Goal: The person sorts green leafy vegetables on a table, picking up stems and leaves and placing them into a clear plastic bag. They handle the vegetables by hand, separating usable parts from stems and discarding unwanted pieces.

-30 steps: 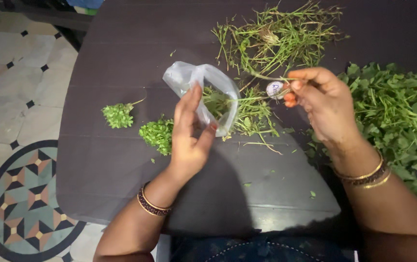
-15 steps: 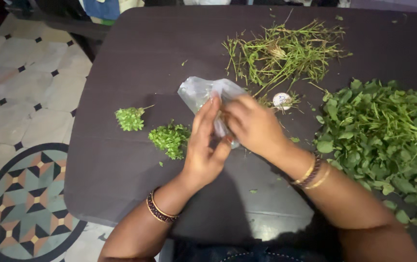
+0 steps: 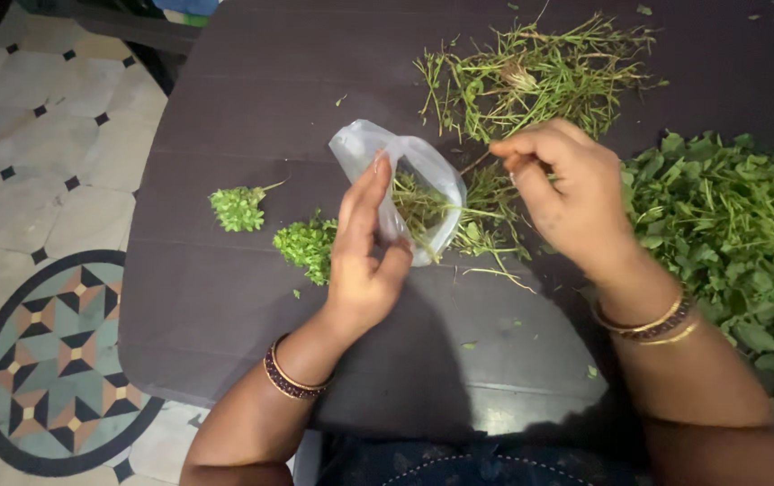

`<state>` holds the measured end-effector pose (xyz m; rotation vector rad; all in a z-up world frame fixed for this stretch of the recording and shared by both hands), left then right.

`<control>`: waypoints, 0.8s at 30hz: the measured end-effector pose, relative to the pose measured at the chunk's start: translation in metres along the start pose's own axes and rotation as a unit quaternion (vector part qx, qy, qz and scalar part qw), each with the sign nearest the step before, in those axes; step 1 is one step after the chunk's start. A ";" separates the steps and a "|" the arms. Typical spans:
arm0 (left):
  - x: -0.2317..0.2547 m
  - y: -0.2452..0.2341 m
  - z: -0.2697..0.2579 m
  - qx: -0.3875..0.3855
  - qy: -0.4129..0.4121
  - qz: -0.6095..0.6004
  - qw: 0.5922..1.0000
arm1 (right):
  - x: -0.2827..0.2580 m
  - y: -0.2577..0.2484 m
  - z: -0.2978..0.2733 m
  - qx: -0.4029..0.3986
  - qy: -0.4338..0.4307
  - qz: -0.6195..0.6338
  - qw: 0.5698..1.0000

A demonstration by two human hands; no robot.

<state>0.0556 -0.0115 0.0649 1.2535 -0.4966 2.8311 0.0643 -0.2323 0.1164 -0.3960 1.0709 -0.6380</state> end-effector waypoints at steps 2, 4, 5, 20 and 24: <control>0.000 0.001 0.001 -0.003 0.002 -0.004 1.000 | 0.003 0.009 0.004 -0.098 0.014 -0.111 0.989; 0.000 0.002 0.000 -0.005 0.002 -0.012 1.000 | 0.009 0.024 0.002 -0.183 0.043 -0.156 0.970; -0.001 0.002 0.000 -0.006 -0.001 -0.011 1.000 | 0.012 0.032 0.000 -0.217 0.064 -0.147 0.963; -0.002 0.003 -0.003 0.001 0.027 -0.003 1.000 | 0.044 0.006 0.002 -0.187 0.169 -0.005 0.968; -0.004 0.001 -0.002 0.005 0.026 -0.001 1.000 | 0.037 0.000 0.002 -0.184 0.141 0.007 0.973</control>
Point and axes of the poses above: each hand's wrist, its own z-axis towards the middle knuckle, its own y-axis out of the palm, x = y × z, the point moved 8 cm from there along z, towards the middle knuckle, and after that the axes turned 7 degrees about y, right-handed, at the moved point
